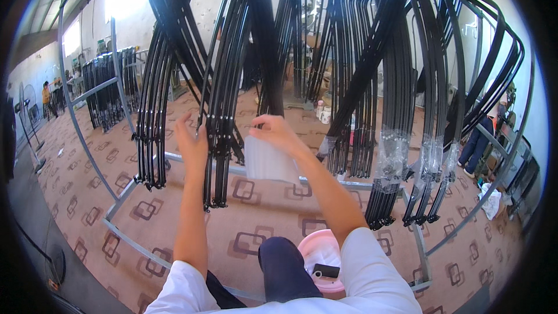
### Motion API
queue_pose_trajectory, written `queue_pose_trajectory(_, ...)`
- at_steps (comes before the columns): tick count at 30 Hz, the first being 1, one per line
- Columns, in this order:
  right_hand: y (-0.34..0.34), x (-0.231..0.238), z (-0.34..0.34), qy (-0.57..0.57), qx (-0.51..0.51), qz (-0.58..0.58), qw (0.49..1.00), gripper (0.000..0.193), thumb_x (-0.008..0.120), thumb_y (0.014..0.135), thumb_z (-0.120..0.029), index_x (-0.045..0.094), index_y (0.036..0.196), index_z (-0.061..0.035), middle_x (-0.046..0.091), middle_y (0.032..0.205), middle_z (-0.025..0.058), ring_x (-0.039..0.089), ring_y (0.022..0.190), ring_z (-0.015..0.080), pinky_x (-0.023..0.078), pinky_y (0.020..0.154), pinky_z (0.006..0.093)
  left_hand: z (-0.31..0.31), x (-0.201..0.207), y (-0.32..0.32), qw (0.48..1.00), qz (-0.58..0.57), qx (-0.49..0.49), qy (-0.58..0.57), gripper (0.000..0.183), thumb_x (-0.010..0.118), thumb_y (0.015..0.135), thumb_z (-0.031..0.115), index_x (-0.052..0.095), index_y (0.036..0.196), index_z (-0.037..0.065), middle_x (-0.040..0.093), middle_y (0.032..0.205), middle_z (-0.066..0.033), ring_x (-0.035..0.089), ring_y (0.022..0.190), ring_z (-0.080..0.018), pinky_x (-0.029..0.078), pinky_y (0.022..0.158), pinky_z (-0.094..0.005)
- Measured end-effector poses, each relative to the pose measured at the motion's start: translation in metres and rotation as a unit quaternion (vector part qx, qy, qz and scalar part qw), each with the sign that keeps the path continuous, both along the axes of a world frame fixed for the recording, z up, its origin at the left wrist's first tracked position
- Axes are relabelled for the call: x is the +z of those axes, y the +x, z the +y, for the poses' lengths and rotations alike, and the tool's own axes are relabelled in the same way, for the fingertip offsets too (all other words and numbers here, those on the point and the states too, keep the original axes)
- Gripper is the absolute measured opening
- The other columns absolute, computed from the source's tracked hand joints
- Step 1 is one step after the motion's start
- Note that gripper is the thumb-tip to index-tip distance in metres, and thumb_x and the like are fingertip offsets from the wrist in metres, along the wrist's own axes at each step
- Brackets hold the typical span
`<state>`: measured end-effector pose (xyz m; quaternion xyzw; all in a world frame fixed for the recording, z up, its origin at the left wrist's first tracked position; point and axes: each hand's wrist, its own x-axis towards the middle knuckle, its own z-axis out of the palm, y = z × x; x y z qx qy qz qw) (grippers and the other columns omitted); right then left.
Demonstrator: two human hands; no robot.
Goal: The person wraps bundles of thin black metal rods in clear plastic film and applies white tape. The person removes a white pad from a pink bowl to wipe the components before bundling them and applying the wrap.
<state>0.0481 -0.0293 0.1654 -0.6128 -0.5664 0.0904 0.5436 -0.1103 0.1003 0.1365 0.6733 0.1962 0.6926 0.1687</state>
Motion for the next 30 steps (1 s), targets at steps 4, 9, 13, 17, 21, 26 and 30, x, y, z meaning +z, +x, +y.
queue_pose_trajectory(4,0.028,-0.014,0.001,0.015,-0.025,0.005,1.000,0.025,0.057,0.078,-0.024,0.061,0.085,-0.0001,0.060,0.077,0.0044,0.053,0.073,0.0093,0.041,0.064,0.0240,-0.001,-0.011,0.012,1.000,0.023,0.006,-0.005,0.039,0.054,0.070,0.001,0.042,0.107,-0.001,0.043,0.112,-0.0227,0.034,0.112,-0.0400,0.025,0.095,-0.0431)
queue_pose_trajectory(9,0.024,-0.049,0.012,-0.171,0.045,0.059,0.983,0.028,0.056,0.077,-0.029,0.062,0.084,-0.0024,0.057,0.071,0.0029,0.049,0.065,0.0080,0.038,0.055,0.0243,0.050,-0.035,0.007,0.977,0.028,-0.122,-0.173,0.052,0.062,0.074,0.019,0.038,0.113,-0.005,0.043,0.113,-0.0225,0.041,0.108,-0.0302,0.031,0.090,-0.0364)
queue_pose_trajectory(13,0.030,-0.088,0.018,-0.126,0.003,0.063,0.990,0.027,0.057,0.075,-0.027,0.060,0.081,-0.0011,0.057,0.070,0.0052,0.050,0.065,0.0107,0.039,0.057,0.0263,0.043,-0.036,0.011,0.916,0.065,-0.257,-0.302,0.057,0.061,0.077,0.033,0.040,0.110,-0.008,0.054,0.091,-0.0098,0.051,0.078,-0.0107,0.041,0.069,-0.0202)
queue_pose_trajectory(17,0.064,-0.105,0.046,0.102,-0.229,-0.003,0.968,0.040,0.060,0.073,-0.025,0.050,0.103,0.0002,0.059,0.089,0.0169,0.057,0.082,0.0267,0.044,0.072,0.0351,0.052,-0.037,0.008,0.944,0.135,-0.192,-0.233,0.050,0.063,0.076,0.028,0.045,0.106,-0.008,0.054,0.093,-0.0143,0.052,0.084,-0.0180,0.041,0.074,-0.0280)
queue_pose_trajectory(21,0.071,-0.047,0.048,0.048,-0.333,-0.037,0.941,0.057,0.066,0.067,-0.029,0.046,0.113,-0.0031,0.060,0.088,0.0173,0.057,0.085,0.0275,0.044,0.074,0.0335,-0.005,-0.013,0.007,0.999,0.024,0.020,0.014,0.023,0.050,0.078,0.002,0.049,0.101,-0.002,0.053,0.096,-0.0147,0.052,0.090,-0.0247,0.039,0.079,-0.0346)
queue_pose_trajectory(26,0.107,-0.003,0.066,-0.049,-0.248,-0.204,0.946,0.044,0.067,0.062,-0.040,0.062,0.083,-0.0024,0.059,0.084,0.0195,0.058,0.080,0.0301,0.045,0.070,0.0371,-0.039,0.043,0.057,0.947,0.048,-0.317,-0.005,0.030,0.047,0.078,-0.002,0.045,0.108,0.000,0.047,0.110,-0.0107,0.043,0.106,-0.0178,0.035,0.089,-0.0282)
queue_pose_trajectory(30,0.057,0.033,0.050,-0.040,-0.153,-0.161,0.974,0.062,0.061,0.069,-0.046,0.047,0.111,-0.0019,0.056,0.100,0.0179,0.053,0.096,0.0284,0.041,0.082,0.0360,-0.005,0.077,0.094,0.970,0.001,-0.244,0.003,0.067,0.060,0.072,0.005,0.021,0.125,-0.002,0.034,0.123,-0.0207,0.034,0.117,-0.0295,0.028,0.097,-0.0374)
